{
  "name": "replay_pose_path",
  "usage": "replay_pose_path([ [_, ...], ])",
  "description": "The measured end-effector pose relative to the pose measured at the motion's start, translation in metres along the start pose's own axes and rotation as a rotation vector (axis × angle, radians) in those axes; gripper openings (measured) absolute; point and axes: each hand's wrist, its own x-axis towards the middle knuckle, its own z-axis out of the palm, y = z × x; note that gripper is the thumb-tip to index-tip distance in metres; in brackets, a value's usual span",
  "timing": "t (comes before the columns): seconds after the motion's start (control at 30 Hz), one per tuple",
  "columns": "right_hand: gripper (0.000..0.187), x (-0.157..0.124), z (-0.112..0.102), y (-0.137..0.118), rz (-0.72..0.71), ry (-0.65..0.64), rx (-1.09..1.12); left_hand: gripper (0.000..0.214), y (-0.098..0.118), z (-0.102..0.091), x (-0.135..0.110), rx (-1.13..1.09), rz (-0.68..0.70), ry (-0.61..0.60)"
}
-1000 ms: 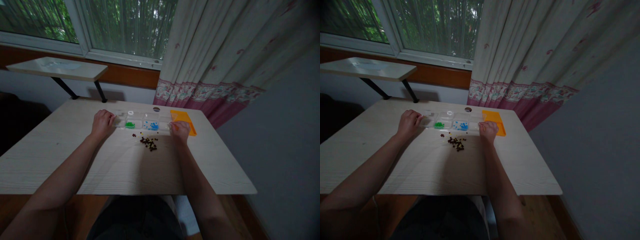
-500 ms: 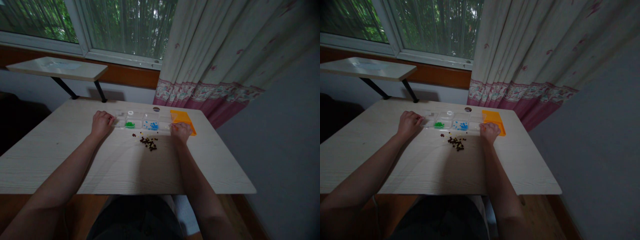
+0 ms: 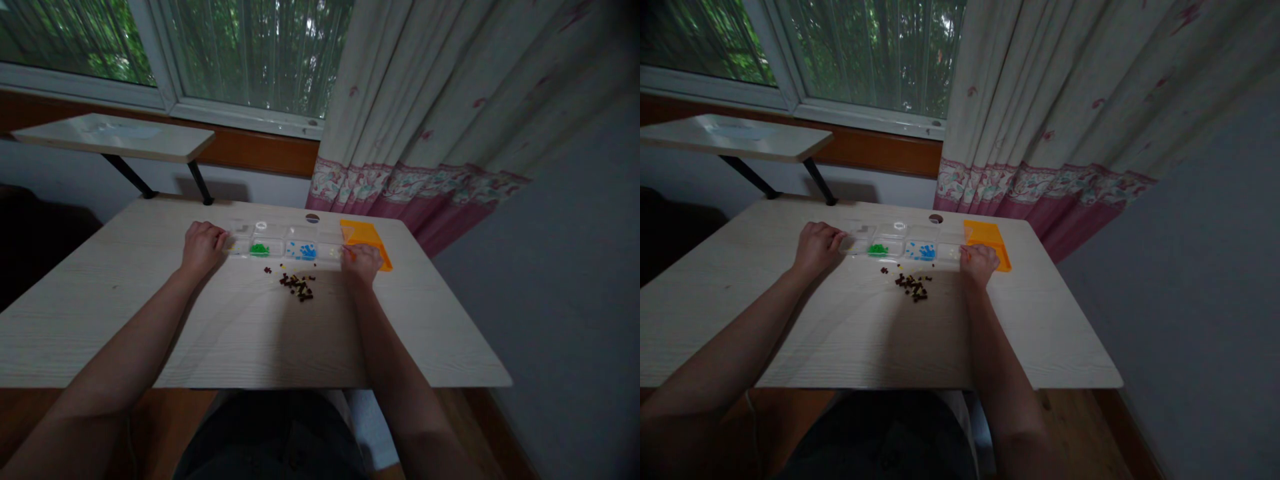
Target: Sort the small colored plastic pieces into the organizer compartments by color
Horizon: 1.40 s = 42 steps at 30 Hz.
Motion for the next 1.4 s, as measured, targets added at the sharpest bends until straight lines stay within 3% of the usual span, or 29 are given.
replay_pose_path([
  [0.4, 0.026, 0.000, -0.001, 0.000, -0.029, 0.014, 0.001, 0.033, 0.010, -0.001, -0.001, -0.064, 0.026, -0.004],
  [0.7, 0.023, 0.001, -0.003, -0.005, -0.038, -0.029, 0.026, 0.029, 0.048, -0.007, -0.005, -0.162, 0.182, -0.080],
  [1.07, 0.011, -0.010, 0.000, -0.037, -0.236, -0.078, 0.117, 0.023, 0.082, 0.002, -0.014, -0.260, 0.373, -0.206],
  [1.4, 0.007, -0.013, -0.001, -0.050, -0.442, -0.376, 0.138, 0.024, 0.088, 0.011, -0.016, -0.325, 0.440, -0.294],
])
